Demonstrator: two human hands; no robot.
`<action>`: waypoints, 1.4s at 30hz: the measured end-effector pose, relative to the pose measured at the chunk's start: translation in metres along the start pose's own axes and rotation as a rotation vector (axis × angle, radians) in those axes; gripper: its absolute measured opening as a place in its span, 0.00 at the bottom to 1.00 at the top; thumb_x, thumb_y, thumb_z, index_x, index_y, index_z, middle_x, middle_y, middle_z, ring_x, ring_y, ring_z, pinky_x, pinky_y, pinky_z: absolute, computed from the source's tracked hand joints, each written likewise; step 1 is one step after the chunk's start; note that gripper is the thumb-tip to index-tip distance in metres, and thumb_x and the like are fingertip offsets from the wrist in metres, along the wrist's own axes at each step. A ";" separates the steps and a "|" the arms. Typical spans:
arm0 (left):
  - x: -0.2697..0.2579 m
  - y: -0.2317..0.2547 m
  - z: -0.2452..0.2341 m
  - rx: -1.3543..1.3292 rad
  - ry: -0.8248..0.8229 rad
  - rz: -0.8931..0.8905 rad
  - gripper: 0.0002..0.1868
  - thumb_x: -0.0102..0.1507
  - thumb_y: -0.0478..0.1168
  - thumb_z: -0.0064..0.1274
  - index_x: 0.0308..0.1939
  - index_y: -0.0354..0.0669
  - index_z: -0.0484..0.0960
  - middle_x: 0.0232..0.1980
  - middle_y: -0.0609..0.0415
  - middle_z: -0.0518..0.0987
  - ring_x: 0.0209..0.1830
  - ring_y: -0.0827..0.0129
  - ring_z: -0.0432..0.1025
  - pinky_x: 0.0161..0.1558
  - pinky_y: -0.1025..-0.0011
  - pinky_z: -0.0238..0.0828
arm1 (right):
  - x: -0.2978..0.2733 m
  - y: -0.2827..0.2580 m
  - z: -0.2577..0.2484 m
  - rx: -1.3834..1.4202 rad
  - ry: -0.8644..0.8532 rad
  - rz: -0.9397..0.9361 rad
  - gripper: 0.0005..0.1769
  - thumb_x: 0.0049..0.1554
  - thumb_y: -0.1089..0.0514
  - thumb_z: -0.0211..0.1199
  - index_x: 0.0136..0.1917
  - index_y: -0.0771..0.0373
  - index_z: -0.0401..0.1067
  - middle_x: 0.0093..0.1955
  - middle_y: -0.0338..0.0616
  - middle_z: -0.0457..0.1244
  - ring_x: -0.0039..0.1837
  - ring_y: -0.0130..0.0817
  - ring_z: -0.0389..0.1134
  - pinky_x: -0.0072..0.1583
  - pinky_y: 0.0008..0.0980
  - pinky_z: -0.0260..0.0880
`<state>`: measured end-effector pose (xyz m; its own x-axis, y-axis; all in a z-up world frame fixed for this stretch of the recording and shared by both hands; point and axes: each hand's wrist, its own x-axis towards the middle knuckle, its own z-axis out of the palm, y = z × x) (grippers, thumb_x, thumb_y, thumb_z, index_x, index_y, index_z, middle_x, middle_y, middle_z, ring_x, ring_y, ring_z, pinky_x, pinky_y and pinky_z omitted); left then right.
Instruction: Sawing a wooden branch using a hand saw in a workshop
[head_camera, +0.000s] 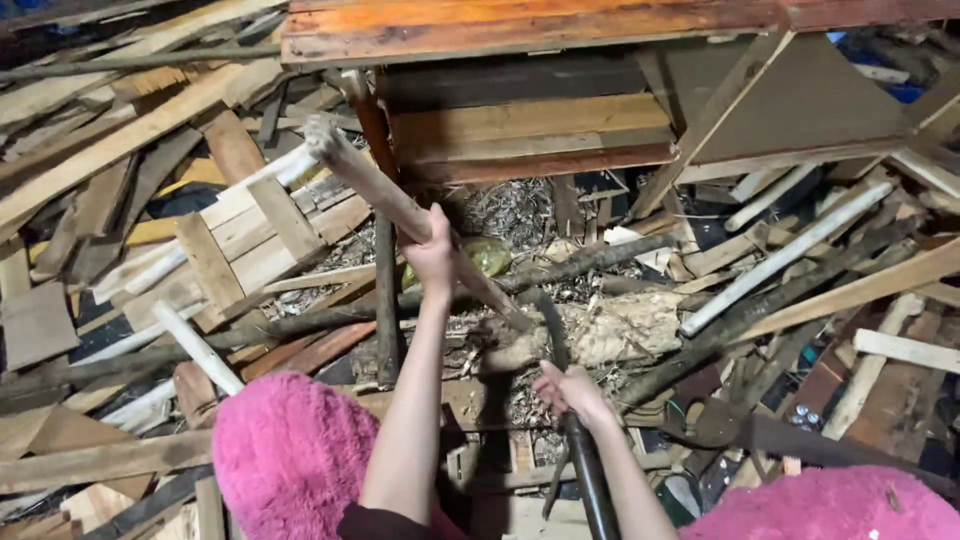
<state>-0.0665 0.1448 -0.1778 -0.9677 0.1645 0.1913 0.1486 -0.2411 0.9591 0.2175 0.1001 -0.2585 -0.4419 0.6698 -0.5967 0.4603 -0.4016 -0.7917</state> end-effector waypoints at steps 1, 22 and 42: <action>-0.005 -0.001 0.003 -0.002 0.014 -0.080 0.28 0.56 0.48 0.71 0.51 0.37 0.77 0.41 0.42 0.83 0.42 0.61 0.78 0.47 0.59 0.73 | 0.001 0.004 -0.003 0.090 0.012 -0.005 0.27 0.64 0.50 0.54 0.42 0.80 0.76 0.23 0.53 0.60 0.18 0.32 0.59 0.25 0.30 0.63; -0.010 0.044 0.000 -0.348 -0.266 0.204 0.07 0.59 0.32 0.62 0.27 0.38 0.80 0.18 0.46 0.76 0.15 0.68 0.74 0.19 0.73 0.68 | -0.026 -0.055 0.035 -0.464 0.071 -0.011 0.25 0.62 0.46 0.54 0.33 0.60 0.79 0.17 0.42 0.63 0.20 0.34 0.66 0.28 0.31 0.67; -0.039 0.099 0.004 -0.301 -0.180 0.304 0.12 0.59 0.28 0.62 0.23 0.42 0.78 0.18 0.49 0.76 0.16 0.70 0.74 0.27 0.78 0.68 | -0.045 -0.058 0.031 -0.398 0.057 -0.081 0.28 0.65 0.44 0.52 0.37 0.66 0.80 0.18 0.46 0.63 0.19 0.36 0.65 0.26 0.33 0.67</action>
<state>-0.0130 0.1184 -0.0894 -0.8345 0.2003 0.5133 0.3288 -0.5665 0.7556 0.1866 0.0740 -0.1895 -0.4508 0.7274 -0.5174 0.6927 -0.0805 -0.7167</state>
